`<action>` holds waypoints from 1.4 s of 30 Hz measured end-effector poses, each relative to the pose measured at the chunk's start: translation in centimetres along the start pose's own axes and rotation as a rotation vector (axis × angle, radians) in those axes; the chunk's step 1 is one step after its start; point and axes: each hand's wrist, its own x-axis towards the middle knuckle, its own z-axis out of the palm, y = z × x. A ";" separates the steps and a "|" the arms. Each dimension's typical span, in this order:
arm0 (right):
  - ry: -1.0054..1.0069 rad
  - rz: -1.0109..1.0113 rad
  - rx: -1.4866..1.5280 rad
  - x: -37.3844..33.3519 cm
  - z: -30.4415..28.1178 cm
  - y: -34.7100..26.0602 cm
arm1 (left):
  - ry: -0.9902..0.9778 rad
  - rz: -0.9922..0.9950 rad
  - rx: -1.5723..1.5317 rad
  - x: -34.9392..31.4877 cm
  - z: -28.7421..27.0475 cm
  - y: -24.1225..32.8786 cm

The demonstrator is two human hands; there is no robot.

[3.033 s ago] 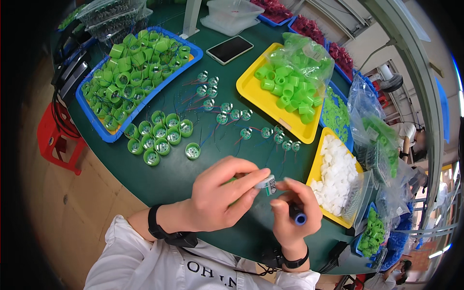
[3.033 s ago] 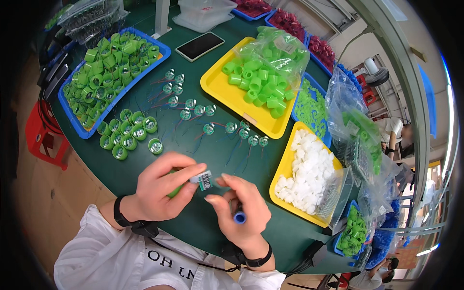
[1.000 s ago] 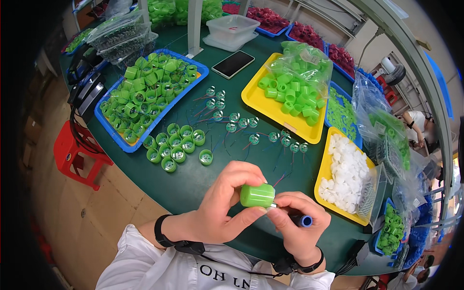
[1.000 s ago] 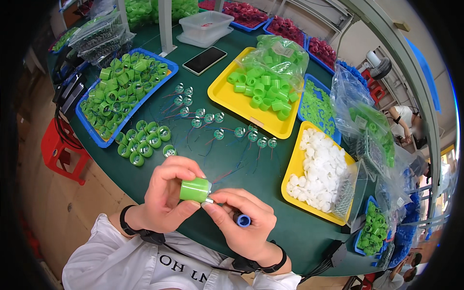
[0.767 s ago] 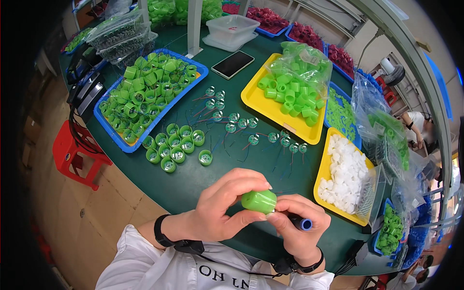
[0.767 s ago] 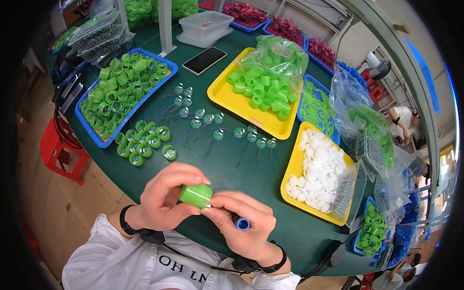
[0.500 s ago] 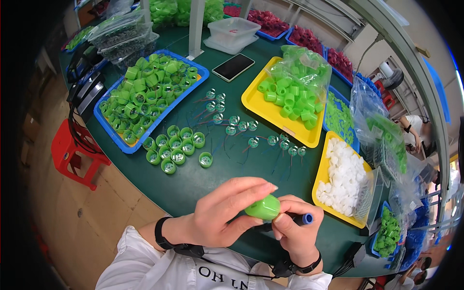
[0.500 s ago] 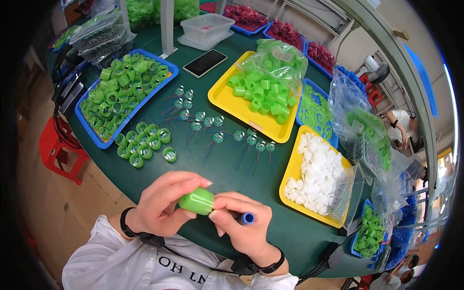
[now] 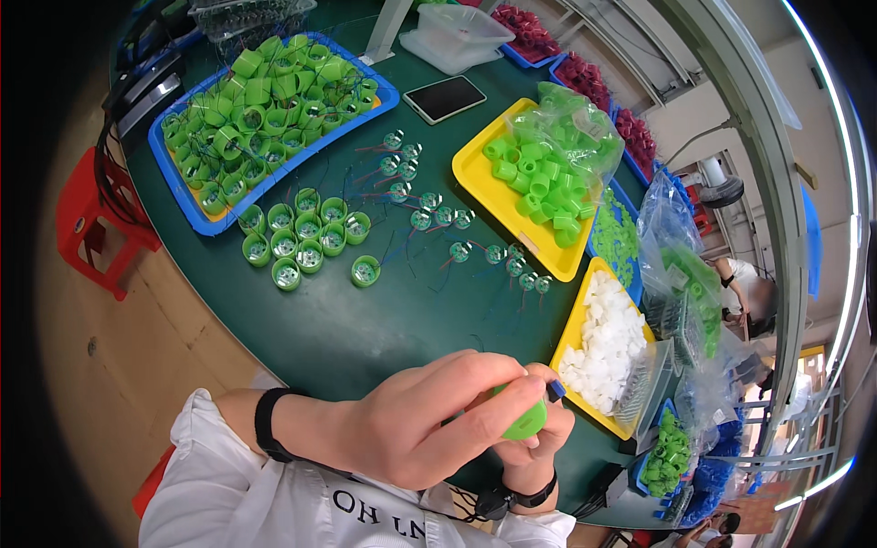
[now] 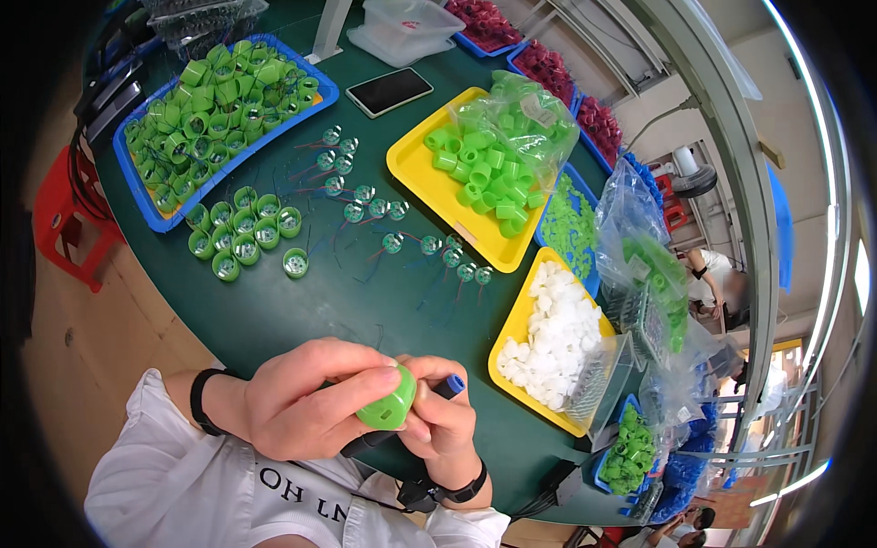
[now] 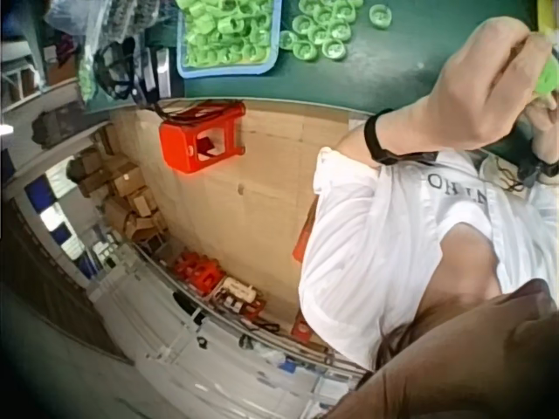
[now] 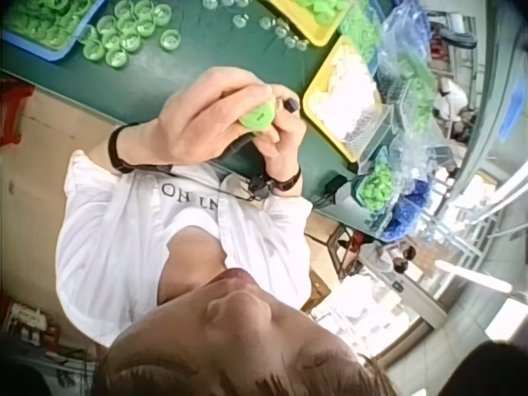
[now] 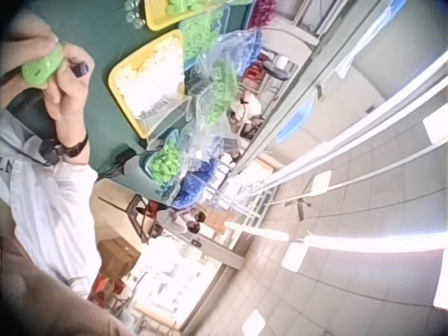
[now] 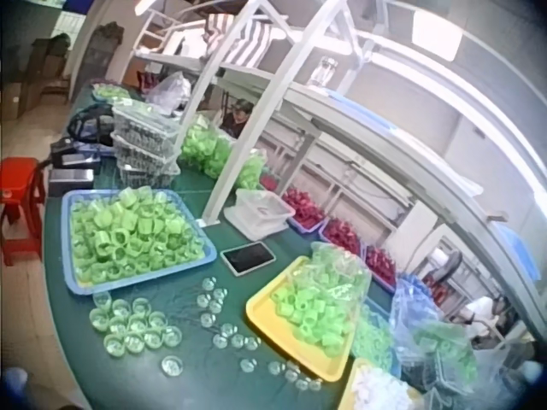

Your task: Assembling small electronic components into green plastic caps at a production workbench.

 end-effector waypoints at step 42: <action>-0.021 0.178 0.023 0.7 0.2 -0.4 | -0.138 0.043 -0.020 -0.3 -0.4 -1.6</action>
